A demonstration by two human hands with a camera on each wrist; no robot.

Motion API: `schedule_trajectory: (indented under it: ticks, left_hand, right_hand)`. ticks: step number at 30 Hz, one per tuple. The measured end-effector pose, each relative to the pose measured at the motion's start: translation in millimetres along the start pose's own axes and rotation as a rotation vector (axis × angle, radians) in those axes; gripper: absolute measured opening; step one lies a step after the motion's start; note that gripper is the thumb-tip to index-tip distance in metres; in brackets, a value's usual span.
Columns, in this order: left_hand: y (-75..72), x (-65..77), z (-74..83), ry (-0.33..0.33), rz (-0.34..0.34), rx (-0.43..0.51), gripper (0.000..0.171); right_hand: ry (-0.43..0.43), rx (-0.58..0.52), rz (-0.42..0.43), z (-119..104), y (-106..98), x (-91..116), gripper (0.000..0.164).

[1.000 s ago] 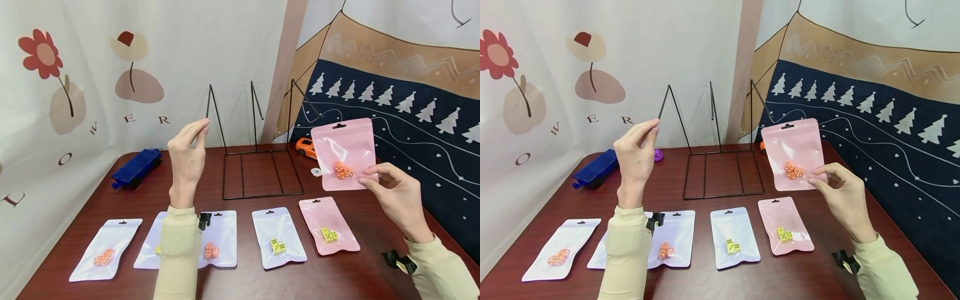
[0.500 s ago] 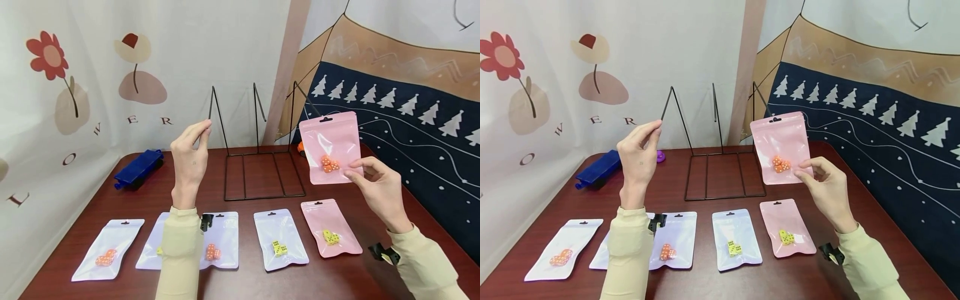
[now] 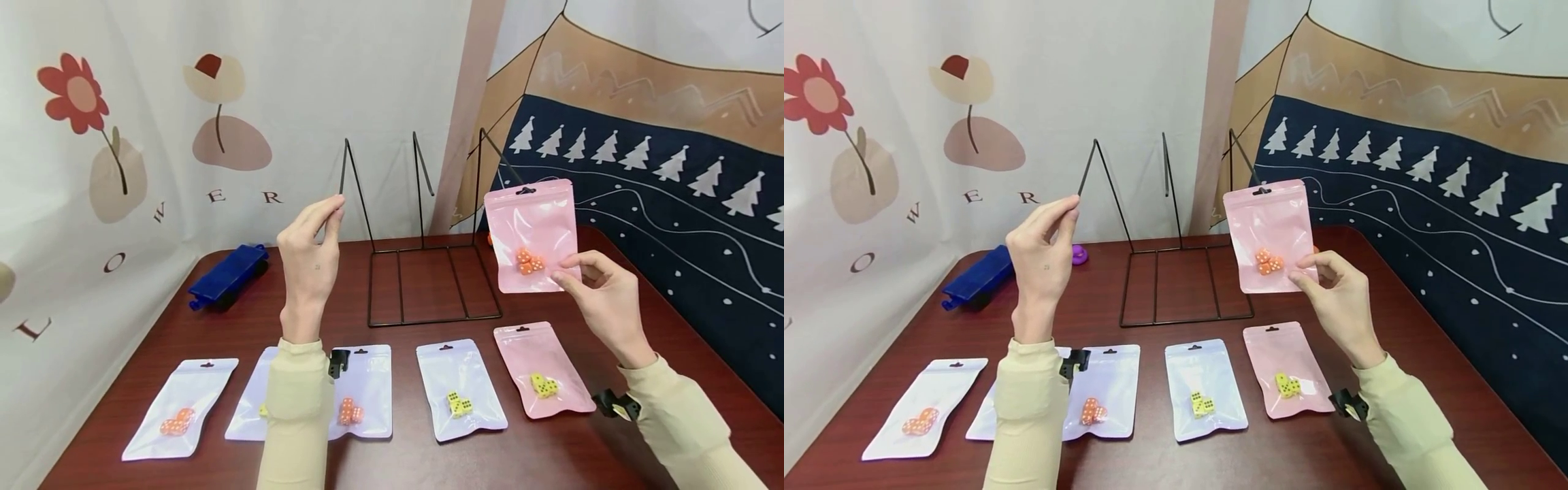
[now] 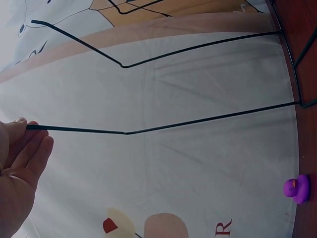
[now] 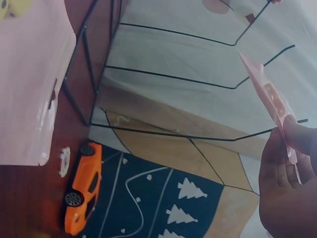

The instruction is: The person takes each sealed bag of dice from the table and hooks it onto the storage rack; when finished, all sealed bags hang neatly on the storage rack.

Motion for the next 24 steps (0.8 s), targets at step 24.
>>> schedule_trajectory:
  ticks: [24]
  left_hand:
    - [0.6,0.6,0.8,0.001,0.005,0.030,0.017]
  right_hand:
    - [0.089,-0.107,0.121,-1.8,29.5,-24.1,0.016]
Point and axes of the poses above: each hand's wrist, its own x-axis away from the middle knuckle, its own y-axis out of the palm, z = x × y, the point moved 6 cm from there along -x, towards the middle knuckle, and after that the axes turned 10 degrees about -y, right-handed, at the moved point
